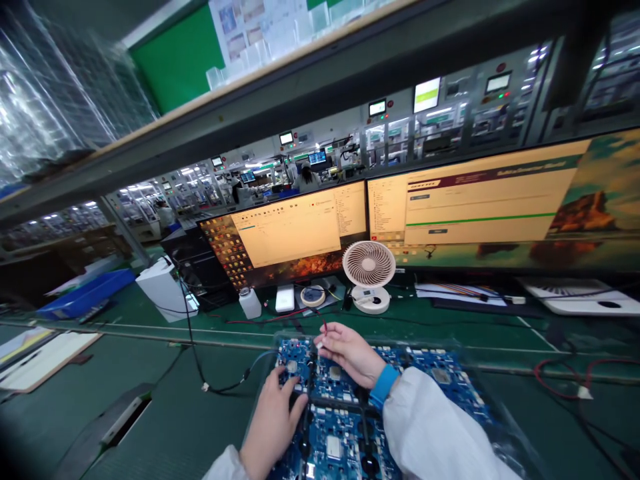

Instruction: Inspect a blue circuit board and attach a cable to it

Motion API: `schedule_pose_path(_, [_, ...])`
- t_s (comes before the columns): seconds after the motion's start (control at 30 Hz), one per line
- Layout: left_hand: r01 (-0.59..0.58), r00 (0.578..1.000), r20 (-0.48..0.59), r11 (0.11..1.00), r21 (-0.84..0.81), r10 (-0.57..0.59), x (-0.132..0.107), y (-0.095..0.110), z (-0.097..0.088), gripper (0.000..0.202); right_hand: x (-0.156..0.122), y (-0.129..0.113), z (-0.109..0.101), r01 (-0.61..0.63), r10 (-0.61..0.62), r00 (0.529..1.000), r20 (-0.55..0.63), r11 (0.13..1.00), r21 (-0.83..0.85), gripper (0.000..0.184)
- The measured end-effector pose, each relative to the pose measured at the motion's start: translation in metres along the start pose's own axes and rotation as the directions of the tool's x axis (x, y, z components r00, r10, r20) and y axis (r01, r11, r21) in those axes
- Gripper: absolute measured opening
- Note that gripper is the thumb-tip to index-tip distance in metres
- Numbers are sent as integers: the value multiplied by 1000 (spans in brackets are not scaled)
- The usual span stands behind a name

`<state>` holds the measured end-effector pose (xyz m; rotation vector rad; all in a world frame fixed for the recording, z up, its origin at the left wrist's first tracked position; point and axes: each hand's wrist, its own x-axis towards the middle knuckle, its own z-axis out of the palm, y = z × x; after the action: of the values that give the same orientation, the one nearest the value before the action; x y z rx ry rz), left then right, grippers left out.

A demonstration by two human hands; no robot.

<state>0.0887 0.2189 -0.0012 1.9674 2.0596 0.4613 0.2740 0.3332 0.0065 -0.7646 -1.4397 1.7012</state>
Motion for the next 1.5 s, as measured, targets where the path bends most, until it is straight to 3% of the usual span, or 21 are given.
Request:
schedule_pose_path(0.23, [23, 999, 42, 1000, 10, -24, -1, -2, 2, 44, 43, 33, 14, 19, -29, 995, -91, 995, -100, 23])
schedule_pose_path(0.4, [53, 996, 65, 998, 16, -53, 0, -1, 3, 45, 65, 49, 14, -6, -32, 991, -131, 959, -283, 19])
schedule_pose_path(0.6, [62, 996, 67, 998, 15, -63, 1, -3, 5, 45, 80, 53, 12, -17, -82, 983, -167, 855, -519, 20])
schedule_pose_path(0.93, [58, 997, 56, 998, 5, -58, 1, -3, 5, 45, 86, 57, 13, 13, -158, 976, -149, 727, -686, 23])
schedule_pose_path(1.5, [56, 997, 54, 998, 14, -57, 1, -5, 8, 45, 82, 65, 18, 15, -211, 960, -184, 694, -720, 24])
